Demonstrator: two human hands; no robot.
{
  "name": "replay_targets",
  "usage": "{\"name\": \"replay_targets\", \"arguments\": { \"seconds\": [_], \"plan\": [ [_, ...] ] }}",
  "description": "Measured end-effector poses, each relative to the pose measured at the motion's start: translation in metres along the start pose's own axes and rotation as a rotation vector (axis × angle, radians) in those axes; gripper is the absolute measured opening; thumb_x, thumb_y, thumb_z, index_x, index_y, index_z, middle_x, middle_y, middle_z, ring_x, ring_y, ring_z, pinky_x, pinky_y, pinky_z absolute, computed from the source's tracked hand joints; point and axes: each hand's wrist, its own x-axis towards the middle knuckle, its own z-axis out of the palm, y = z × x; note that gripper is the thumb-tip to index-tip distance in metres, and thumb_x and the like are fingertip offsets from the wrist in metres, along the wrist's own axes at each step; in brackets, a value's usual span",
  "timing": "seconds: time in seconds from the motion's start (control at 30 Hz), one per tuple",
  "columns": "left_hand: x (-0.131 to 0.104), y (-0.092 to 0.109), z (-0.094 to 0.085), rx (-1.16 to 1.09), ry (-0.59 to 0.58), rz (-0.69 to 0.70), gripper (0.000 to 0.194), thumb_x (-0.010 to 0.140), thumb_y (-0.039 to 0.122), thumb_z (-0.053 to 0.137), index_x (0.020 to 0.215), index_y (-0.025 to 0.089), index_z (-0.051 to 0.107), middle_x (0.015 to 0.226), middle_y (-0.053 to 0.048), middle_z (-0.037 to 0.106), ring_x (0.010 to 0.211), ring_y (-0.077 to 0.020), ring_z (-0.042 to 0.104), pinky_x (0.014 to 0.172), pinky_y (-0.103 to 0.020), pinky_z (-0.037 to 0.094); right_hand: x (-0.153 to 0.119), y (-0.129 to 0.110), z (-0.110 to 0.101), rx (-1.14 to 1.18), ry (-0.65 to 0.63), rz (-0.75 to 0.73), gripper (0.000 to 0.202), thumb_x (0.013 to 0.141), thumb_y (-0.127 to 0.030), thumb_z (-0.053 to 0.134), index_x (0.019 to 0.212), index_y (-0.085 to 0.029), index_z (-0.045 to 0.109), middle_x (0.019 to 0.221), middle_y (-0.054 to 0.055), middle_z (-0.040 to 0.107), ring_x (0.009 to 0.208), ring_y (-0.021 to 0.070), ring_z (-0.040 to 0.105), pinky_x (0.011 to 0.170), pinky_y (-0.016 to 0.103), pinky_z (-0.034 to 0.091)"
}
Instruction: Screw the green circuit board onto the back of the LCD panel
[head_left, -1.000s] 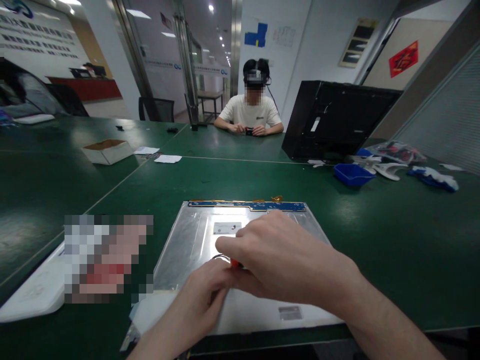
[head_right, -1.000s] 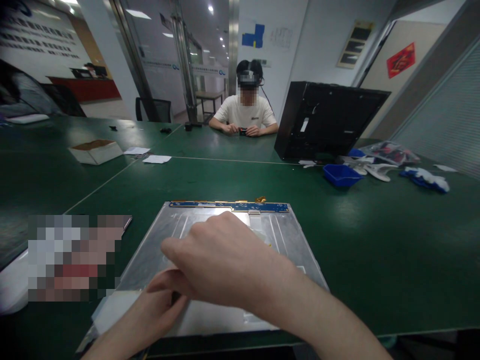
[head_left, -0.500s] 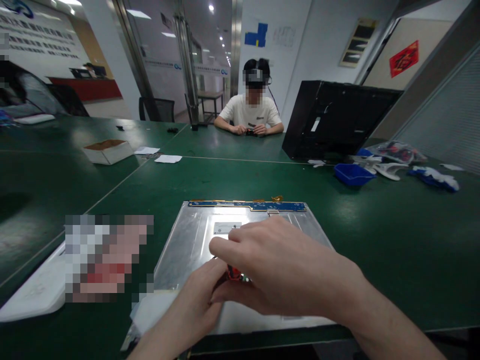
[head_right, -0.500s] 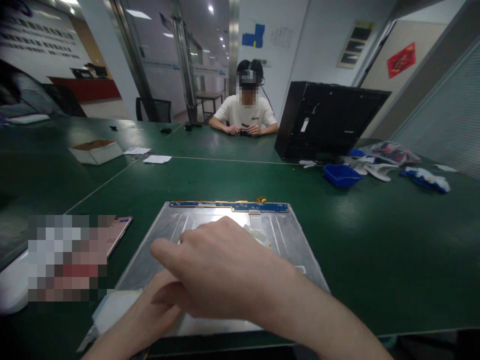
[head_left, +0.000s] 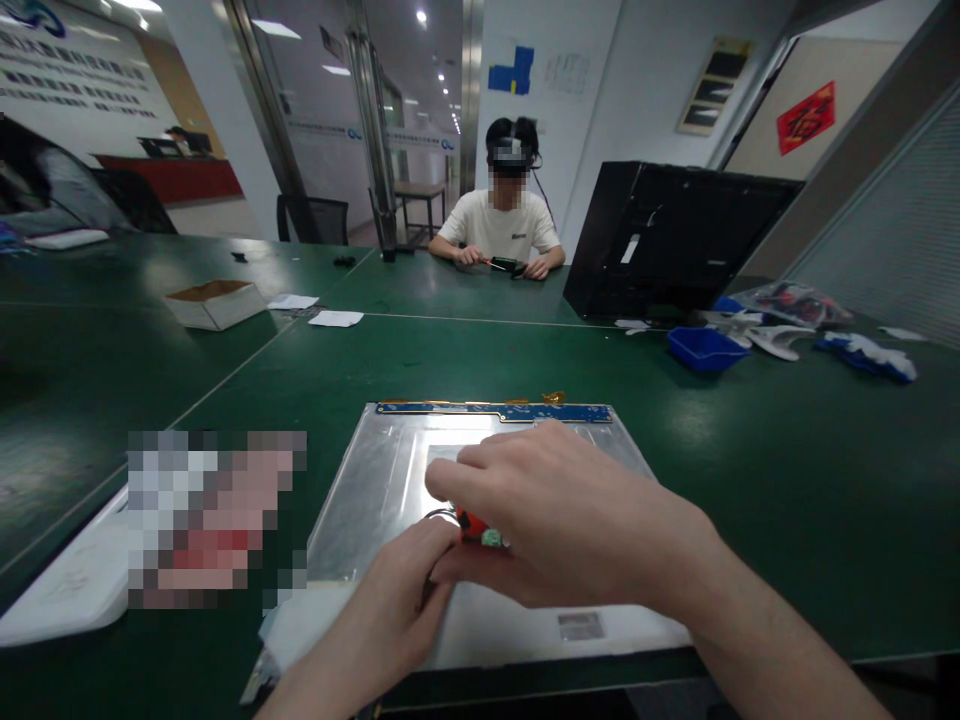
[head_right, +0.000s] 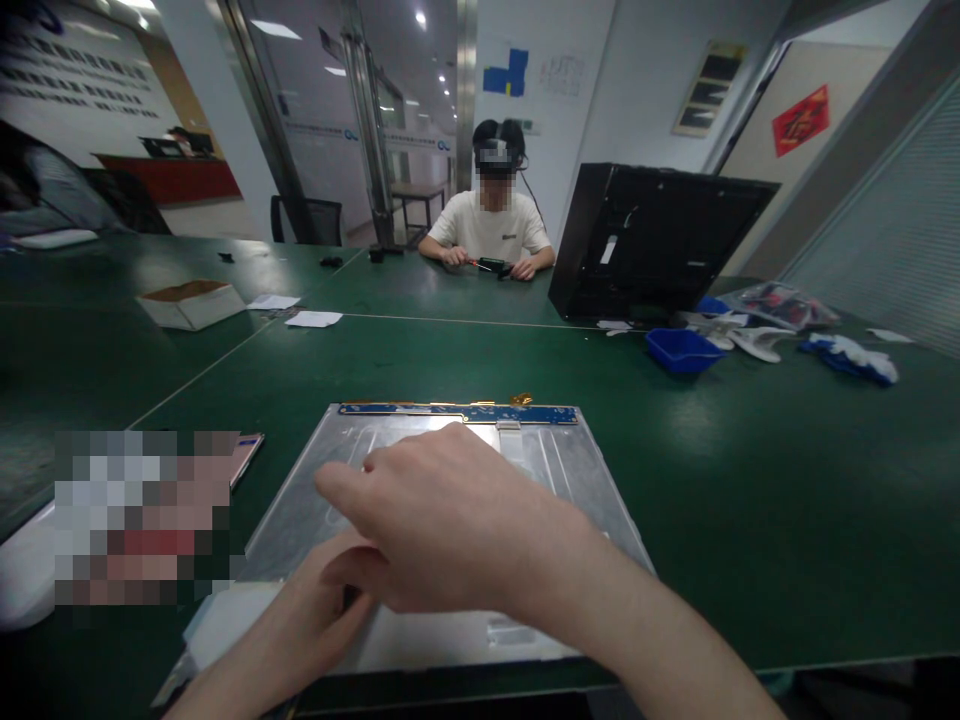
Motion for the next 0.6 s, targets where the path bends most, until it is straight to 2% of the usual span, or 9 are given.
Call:
{"name": "replay_targets", "arguments": {
  "seconds": [0.1,0.17,0.27,0.37,0.47,0.6],
  "plan": [
    [-0.0013,-0.0019,0.0011,0.006,-0.011,0.016,0.020,0.085,0.009,0.043,0.086,0.021,0.060,0.084,-0.002,0.067,0.078,-0.0189,0.063,0.070,-0.027,0.049,0.0022,0.0009,0.0009,-0.039,0.006,0.049,0.024,0.090,-0.044,0.056,0.086,-0.020,0.055,0.075,0.000,0.065,0.061,0.0135,0.053,0.050,0.028,0.019],
    [-0.0016,-0.0030,0.0018,0.006,-0.024,-0.007,0.019,0.086,0.010,0.044,0.087,0.020,0.061,0.084,-0.003,0.067,0.079,-0.0193,0.063,0.071,-0.028,0.049,0.0029,0.0006,0.0014,-0.065,0.002,0.078,0.026,0.091,-0.045,0.054,0.084,-0.020,0.055,0.074,0.000,0.066,0.060,0.0132,0.053,0.051,0.028,0.018],
    [-0.0009,-0.0032,0.0019,-0.003,-0.038,-0.035,0.019,0.086,0.010,0.044,0.094,0.019,0.059,0.091,-0.004,0.068,0.080,-0.0193,0.063,0.069,-0.027,0.048,0.0019,-0.0009,0.0014,-0.072,-0.001,0.081,0.017,0.091,-0.036,0.056,0.083,-0.020,0.055,0.071,-0.001,0.065,0.058,0.0121,0.051,0.050,0.028,0.018],
    [-0.0001,-0.0028,0.0012,-0.006,-0.043,-0.034,0.018,0.085,0.010,0.043,0.090,0.019,0.057,0.089,-0.004,0.067,0.077,-0.0185,0.063,0.066,-0.027,0.046,-0.0004,-0.0025,0.0004,-0.035,-0.004,0.032,0.005,0.085,-0.024,0.055,0.085,-0.019,0.052,0.072,-0.001,0.063,0.056,0.0115,0.048,0.049,0.028,0.019],
    [-0.0003,-0.0026,0.0004,-0.008,-0.034,-0.030,0.015,0.084,0.009,0.044,0.086,0.019,0.055,0.085,-0.002,0.066,0.076,-0.0180,0.062,0.066,-0.026,0.045,-0.0016,-0.0030,-0.0004,0.002,-0.005,-0.011,0.009,0.081,-0.021,0.056,0.087,-0.019,0.050,0.077,0.000,0.063,0.058,0.0120,0.048,0.048,0.028,0.020],
    [-0.0005,-0.0017,-0.0006,-0.003,-0.015,0.001,0.020,0.083,0.007,0.043,0.089,0.020,0.056,0.088,-0.002,0.066,0.080,-0.0181,0.062,0.069,-0.027,0.047,0.0003,-0.0015,0.0014,-0.002,-0.003,0.014,0.018,0.086,-0.036,0.059,0.089,-0.020,0.051,0.076,0.000,0.064,0.061,0.0132,0.052,0.050,0.028,0.020]
  ]
}}
